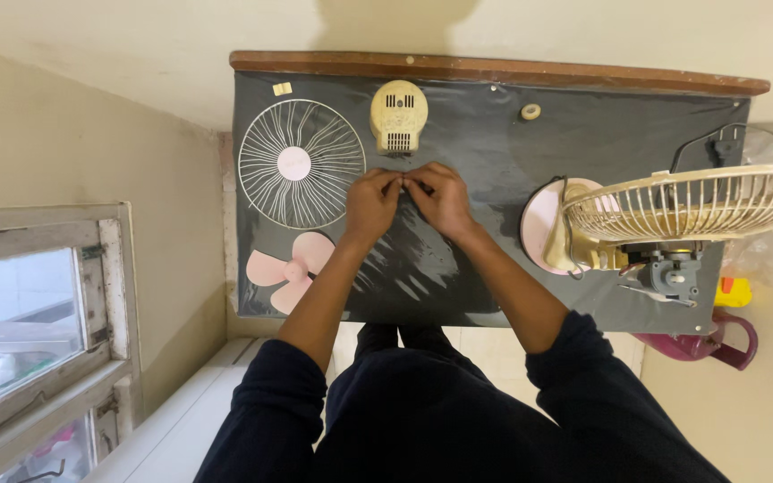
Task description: The person assembles a small electric fan on a table. They attach the motor housing to the stand, secure the rear grille, install the fan blades, and fit the front grille, using a screwdriver to tighten screws on the motor and grille.
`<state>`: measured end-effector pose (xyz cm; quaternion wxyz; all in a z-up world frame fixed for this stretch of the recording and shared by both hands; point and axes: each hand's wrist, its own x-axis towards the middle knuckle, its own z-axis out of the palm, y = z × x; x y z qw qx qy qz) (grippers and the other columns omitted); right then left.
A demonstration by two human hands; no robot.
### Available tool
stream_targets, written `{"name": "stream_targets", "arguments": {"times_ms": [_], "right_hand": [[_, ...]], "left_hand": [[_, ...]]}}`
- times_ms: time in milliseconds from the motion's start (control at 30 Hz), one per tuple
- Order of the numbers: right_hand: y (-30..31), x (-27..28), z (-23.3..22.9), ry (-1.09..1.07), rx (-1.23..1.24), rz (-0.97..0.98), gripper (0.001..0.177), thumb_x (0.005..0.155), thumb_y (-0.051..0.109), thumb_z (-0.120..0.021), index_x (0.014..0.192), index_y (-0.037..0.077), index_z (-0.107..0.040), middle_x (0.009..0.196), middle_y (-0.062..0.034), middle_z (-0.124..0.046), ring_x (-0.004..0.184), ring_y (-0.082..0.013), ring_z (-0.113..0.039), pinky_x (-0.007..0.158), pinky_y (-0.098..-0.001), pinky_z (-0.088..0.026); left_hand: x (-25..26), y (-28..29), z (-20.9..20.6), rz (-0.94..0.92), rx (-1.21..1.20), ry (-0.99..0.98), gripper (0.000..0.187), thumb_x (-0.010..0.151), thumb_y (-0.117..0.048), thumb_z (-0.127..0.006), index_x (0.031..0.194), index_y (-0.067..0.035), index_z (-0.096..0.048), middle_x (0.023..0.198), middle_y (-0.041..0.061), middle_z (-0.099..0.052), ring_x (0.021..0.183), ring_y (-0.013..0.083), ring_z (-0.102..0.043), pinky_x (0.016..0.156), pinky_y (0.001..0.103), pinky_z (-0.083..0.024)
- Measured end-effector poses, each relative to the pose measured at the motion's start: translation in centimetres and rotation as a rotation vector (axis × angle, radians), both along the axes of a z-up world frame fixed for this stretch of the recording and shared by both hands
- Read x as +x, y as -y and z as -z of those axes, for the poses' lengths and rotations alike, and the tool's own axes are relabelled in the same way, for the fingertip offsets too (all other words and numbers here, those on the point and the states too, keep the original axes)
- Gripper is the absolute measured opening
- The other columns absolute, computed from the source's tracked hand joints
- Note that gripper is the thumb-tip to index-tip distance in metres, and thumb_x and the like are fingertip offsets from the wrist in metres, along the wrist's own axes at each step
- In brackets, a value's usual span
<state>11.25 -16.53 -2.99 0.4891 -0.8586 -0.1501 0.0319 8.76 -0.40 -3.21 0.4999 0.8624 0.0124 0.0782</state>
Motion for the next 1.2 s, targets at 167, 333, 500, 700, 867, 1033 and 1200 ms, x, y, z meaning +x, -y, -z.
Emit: {"name": "stream_targets", "arguments": {"times_ms": [167,333,500,700,867,1033,1200], "right_hand": [[0.3,-1.9,-2.5,-0.162,0.265,0.08,0.01,0.095,0.007,-0.074,0.102,0.001,-0.076,0.094,-0.0069,-0.069,0.076,-0.0103,-0.059,0.065,-0.0264,-0.047],[1.5,-4.5,-5.0,-0.164,0.337,0.096,0.009,0.096,0.006,-0.075,0.104,0.001,-0.076,0.095,-0.0055,-0.07,0.082,-0.0095,-0.058,0.073,-0.0244,-0.047],[2.7,-7.4,-7.8,-0.223,0.454,0.182,0.01,0.096,0.004,-0.074,0.105,0.0,-0.076,0.099,-0.0044,-0.071,0.084,-0.0073,-0.06,0.075,-0.0219,-0.049],[4.8,-10.5,-10.3,-0.236,0.663,0.226,0.009,0.097,0.003,-0.073,0.105,0.0,-0.075,0.1,-0.0032,-0.071,0.085,-0.0063,-0.061,0.075,-0.0208,-0.051],[6.7,-13.1,-12.6,-0.197,0.645,0.312,0.01,0.098,0.002,-0.073,0.107,-0.001,-0.077,0.093,-0.0019,-0.069,0.081,-0.0051,-0.057,0.071,-0.0195,-0.047],[9.3,-15.9,-15.3,-0.134,0.628,0.345,0.011,0.097,0.001,-0.073,0.107,-0.002,-0.076,0.094,-0.0024,-0.069,0.08,-0.0048,-0.057,0.069,-0.0191,-0.045],[12.5,-17.6,-17.3,-0.131,0.65,0.398,0.012,0.096,0.001,-0.074,0.106,-0.002,-0.076,0.094,-0.0044,-0.071,0.078,-0.0076,-0.061,0.068,-0.0211,-0.05]], "left_hand": [[-1.3,0.2,-3.7,0.004,-0.307,-0.115,0.014,0.096,-0.012,-0.071,0.103,-0.002,-0.078,0.087,0.008,-0.07,0.071,0.0158,-0.062,0.065,0.027,-0.048],[-3.3,0.7,-7.3,0.051,-0.547,-0.173,0.016,0.098,-0.015,-0.072,0.104,-0.001,-0.076,0.087,0.003,-0.068,0.071,0.0072,-0.06,0.064,0.023,-0.048],[-6.1,1.6,-10.4,0.108,-0.657,-0.17,0.018,0.099,-0.016,-0.071,0.106,-0.001,-0.077,0.092,0.002,-0.066,0.076,0.0066,-0.06,0.068,0.022,-0.049],[-7.8,3.7,-12.9,0.145,-0.677,-0.125,0.017,0.097,-0.017,-0.074,0.101,0.0,-0.075,0.093,0.002,-0.068,0.078,0.007,-0.063,0.069,0.022,-0.051],[-9.0,5.5,-14.9,0.274,-0.591,-0.094,0.016,0.1,-0.016,-0.072,0.1,-0.001,-0.074,0.089,0.001,-0.065,0.075,0.0064,-0.058,0.067,0.022,-0.048],[-10.2,8.2,-16.9,0.357,-0.58,-0.08,0.013,0.1,-0.015,-0.07,0.099,-0.002,-0.072,0.087,-0.001,-0.062,0.071,0.0052,-0.055,0.062,0.022,-0.044],[-11.5,11.8,-18.4,0.422,-0.601,-0.074,0.011,0.101,-0.013,-0.069,0.099,-0.002,-0.071,0.088,0.0,-0.063,0.074,0.005,-0.057,0.063,0.022,-0.045]]}}
